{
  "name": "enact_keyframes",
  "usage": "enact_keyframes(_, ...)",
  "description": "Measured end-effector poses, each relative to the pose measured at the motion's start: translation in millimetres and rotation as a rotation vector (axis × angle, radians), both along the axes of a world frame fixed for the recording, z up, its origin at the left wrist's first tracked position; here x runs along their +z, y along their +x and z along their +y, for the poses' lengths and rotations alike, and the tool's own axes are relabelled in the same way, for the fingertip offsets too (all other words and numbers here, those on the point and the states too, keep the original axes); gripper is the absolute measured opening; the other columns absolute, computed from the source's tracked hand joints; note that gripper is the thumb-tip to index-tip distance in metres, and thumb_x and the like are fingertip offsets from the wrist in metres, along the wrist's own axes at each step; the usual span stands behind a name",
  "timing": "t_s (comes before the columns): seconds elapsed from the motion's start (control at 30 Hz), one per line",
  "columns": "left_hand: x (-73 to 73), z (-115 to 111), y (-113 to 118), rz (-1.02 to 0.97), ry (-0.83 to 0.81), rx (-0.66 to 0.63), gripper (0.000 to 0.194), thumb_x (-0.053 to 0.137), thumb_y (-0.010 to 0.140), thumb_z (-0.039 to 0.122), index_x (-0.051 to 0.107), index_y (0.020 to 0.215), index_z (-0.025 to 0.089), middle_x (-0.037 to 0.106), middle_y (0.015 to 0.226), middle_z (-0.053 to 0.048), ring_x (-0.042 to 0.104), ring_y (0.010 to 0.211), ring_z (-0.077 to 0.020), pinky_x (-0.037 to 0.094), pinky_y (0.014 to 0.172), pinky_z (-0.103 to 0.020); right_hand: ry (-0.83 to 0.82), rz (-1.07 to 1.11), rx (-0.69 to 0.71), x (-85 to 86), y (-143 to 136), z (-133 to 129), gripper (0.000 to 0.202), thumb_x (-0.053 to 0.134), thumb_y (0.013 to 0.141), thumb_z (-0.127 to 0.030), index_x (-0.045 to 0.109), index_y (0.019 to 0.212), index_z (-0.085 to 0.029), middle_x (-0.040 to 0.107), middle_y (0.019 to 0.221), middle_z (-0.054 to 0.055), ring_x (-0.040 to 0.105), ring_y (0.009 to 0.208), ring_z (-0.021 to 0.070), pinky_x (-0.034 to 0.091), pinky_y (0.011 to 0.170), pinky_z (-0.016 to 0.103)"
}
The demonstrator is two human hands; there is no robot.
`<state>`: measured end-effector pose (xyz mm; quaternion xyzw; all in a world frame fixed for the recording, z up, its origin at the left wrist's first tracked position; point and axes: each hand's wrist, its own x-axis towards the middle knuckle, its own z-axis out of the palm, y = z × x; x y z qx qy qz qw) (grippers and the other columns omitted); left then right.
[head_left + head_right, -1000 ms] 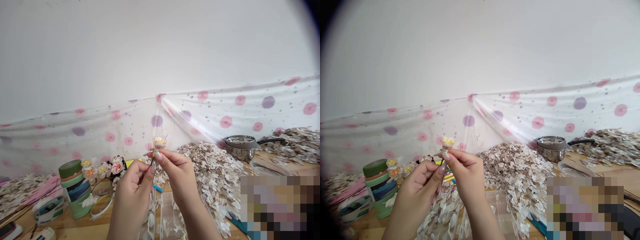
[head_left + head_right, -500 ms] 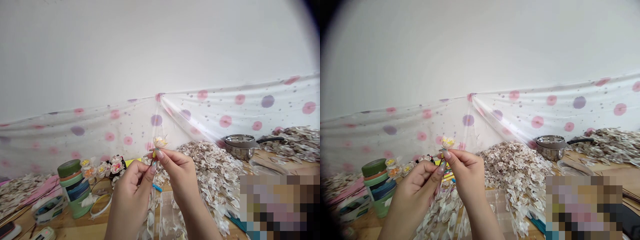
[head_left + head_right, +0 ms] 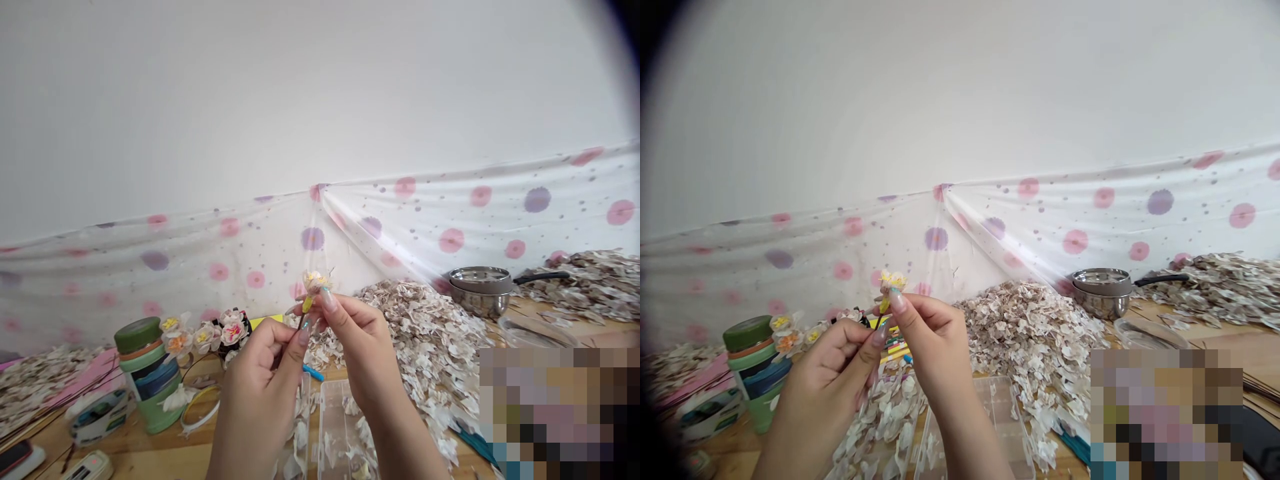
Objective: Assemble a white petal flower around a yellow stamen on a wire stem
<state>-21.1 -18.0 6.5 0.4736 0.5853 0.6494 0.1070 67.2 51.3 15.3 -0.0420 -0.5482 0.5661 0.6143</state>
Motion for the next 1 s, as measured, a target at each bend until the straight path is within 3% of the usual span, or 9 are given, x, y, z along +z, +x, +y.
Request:
enact_keyframes(0.2, -2.6, 0.5, 1.0, 0.032, -0.005, 0.011, 0.034, 0.061, 0.084, 0.050, 0.050, 0.068, 0.022, 0.039, 0.052, 0.008, 0.033, 0.048, -0.0102, 0.025, 0.046, -0.022, -0.012, 0.026, -0.005, 0.4, -0.7, 1.7, 0.025, 0.070, 0.081, -0.044, 0.079, 0.067, -0.026, 0.076, 0.070, 0.004, 0.065, 0.069, 0.0167, 0.054, 0.066, 0.030)
enact_keyframes(0.47, -4.3, 0.5, 2.5, 0.064, -0.013, 0.055, 0.038, 0.059, 0.085, 0.055, 0.051, 0.069, 0.022, 0.037, 0.050, 0.008, 0.031, 0.047, -0.0100, 0.022, 0.045, -0.021, -0.036, 0.009, 0.030, -0.7, -0.4, 0.5, 0.015, 0.075, 0.077, -0.039, 0.081, 0.074, -0.025, 0.078, 0.078, 0.003, 0.064, 0.071, 0.0145, 0.055, 0.071, 0.028)
enact_keyframes(1.0, -6.4, 0.2, 4.0, 0.069, 0.002, 0.057, 0.039, 0.059, 0.084, 0.057, 0.051, 0.069, 0.022, 0.038, 0.050, 0.008, 0.032, 0.046, -0.0096, 0.024, 0.043, -0.020, -0.056, 0.061, 0.058, 0.9, -0.9, 0.3, 0.011, 0.076, 0.076, -0.031, 0.078, 0.067, -0.025, 0.075, 0.071, -0.001, 0.063, 0.068, 0.0106, 0.054, 0.069, 0.023)
